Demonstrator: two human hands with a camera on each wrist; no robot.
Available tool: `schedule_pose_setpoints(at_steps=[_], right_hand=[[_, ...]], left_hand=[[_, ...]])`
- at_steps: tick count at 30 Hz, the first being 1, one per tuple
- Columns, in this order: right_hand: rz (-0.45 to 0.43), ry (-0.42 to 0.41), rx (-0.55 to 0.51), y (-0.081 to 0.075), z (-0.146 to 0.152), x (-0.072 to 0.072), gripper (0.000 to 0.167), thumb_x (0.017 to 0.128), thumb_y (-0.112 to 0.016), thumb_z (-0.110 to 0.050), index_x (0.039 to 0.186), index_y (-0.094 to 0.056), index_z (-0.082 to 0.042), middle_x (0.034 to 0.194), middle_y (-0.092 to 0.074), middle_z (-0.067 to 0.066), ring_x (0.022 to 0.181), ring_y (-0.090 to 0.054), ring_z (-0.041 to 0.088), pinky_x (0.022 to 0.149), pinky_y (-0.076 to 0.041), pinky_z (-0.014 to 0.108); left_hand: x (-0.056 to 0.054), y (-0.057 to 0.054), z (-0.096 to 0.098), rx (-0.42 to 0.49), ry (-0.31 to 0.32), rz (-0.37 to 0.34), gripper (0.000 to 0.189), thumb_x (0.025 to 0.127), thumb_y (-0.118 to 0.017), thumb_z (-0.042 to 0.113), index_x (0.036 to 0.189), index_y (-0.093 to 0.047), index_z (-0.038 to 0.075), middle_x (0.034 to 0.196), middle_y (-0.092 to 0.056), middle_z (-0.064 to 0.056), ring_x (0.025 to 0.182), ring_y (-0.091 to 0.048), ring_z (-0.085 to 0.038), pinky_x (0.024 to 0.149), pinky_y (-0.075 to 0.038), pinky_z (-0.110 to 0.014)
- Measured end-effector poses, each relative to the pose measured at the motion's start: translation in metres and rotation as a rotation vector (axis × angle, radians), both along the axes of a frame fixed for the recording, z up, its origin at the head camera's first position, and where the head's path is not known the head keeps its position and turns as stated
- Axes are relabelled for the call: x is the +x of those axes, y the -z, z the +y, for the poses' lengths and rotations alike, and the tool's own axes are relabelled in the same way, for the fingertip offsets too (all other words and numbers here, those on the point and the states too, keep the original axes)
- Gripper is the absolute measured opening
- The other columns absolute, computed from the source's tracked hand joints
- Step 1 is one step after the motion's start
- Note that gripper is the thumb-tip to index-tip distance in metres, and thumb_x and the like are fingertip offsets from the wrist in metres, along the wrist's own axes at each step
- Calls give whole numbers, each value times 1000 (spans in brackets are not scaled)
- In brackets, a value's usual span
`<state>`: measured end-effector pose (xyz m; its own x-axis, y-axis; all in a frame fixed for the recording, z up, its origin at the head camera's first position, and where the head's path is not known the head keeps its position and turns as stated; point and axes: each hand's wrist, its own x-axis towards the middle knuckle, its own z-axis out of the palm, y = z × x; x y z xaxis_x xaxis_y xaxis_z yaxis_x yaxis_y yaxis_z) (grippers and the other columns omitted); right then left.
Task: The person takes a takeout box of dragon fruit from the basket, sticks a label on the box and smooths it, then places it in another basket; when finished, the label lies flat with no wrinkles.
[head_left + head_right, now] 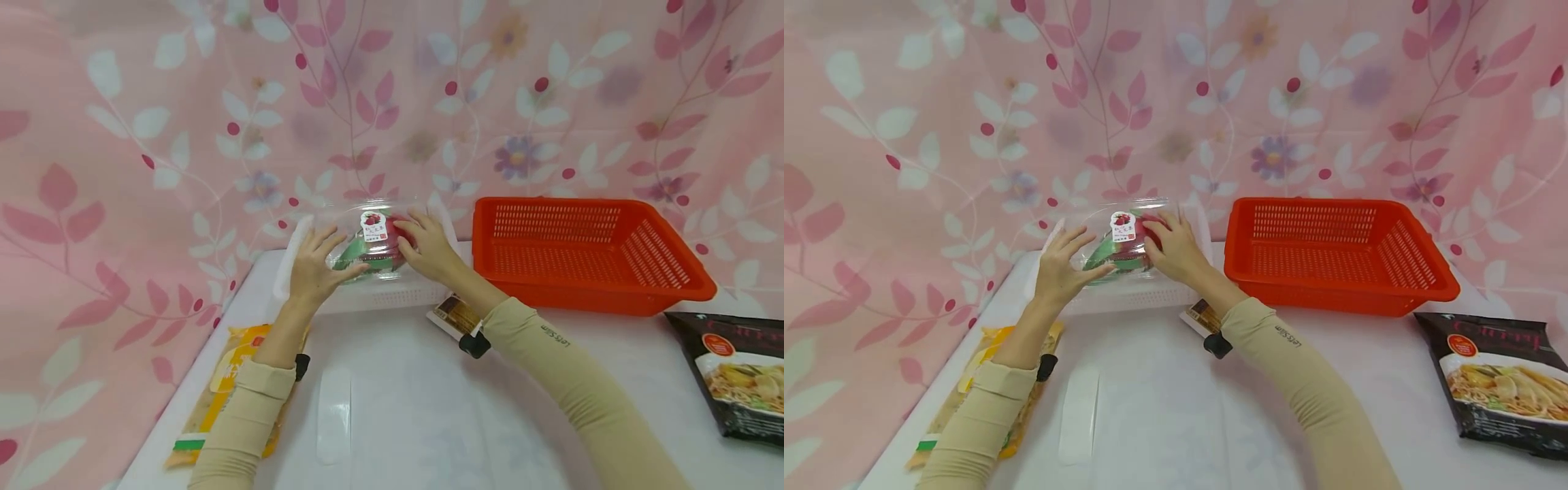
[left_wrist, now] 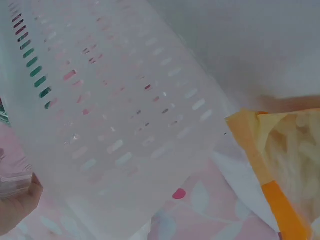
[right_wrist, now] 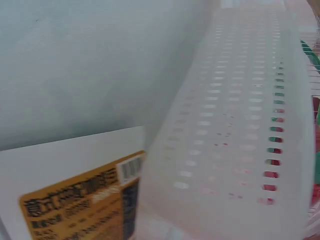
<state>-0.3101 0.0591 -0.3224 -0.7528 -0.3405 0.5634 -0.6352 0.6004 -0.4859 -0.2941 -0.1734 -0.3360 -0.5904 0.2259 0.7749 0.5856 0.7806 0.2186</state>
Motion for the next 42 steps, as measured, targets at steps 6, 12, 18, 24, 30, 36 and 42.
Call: schedule_pose_setpoints(at_steps=[6,12,18,24,30,36,42], right_hand=[[-34,-18,-35,20,2,-10,36,88,-51,-16,119,-59,-1,134,-42,24,124,-36,38,104,-24,50],[-116,-44,37,33,5,-23,38,89,-51,-18,123,-57,-3,135,-42,24,124,-36,38,103,-25,53],[-266,-64,97,32,8,-28,40,92,-49,-22,128,-52,-5,138,-38,23,126,-34,37,103,-25,53],[-330,-95,202,34,8,-31,43,92,-51,-25,130,-50,-7,137,-41,19,124,-37,34,102,-29,51],[-364,-113,258,37,8,-36,45,92,-51,-28,133,-48,-8,139,-39,18,127,-34,33,104,-26,50],[-392,-119,274,36,7,-35,48,91,-52,-28,135,-45,-9,142,-35,18,129,-32,32,104,-25,49],[-417,-100,300,34,6,-34,49,91,-52,-29,137,-43,-12,145,-29,17,131,-28,33,103,-24,53]], left_hand=[[-6,13,1,-8,-4,-186,64,63,-81,42,113,-65,7,130,-51,-16,124,-33,-48,100,-28,-56],[-11,24,-4,5,-1,-436,66,70,-73,49,124,-59,13,141,-38,-11,131,-21,-46,98,-23,-64],[-15,24,-4,-36,15,-482,66,73,-70,52,127,-57,15,141,-39,-11,129,-29,-41,98,-29,-59],[-16,23,-5,-82,21,-530,67,74,-69,51,127,-56,12,140,-41,-10,128,-30,-37,97,-32,-56],[-17,25,-7,-116,24,-583,68,76,-68,52,128,-55,11,140,-39,-13,128,-31,-35,96,-33,-56],[-20,24,-7,-150,27,-654,68,78,-64,53,130,-52,11,141,-37,-14,128,-30,-34,98,-32,-55],[-21,21,-5,-221,-11,-718,65,82,-57,55,132,-48,15,143,-33,-12,129,-29,-34,99,-30,-56]])
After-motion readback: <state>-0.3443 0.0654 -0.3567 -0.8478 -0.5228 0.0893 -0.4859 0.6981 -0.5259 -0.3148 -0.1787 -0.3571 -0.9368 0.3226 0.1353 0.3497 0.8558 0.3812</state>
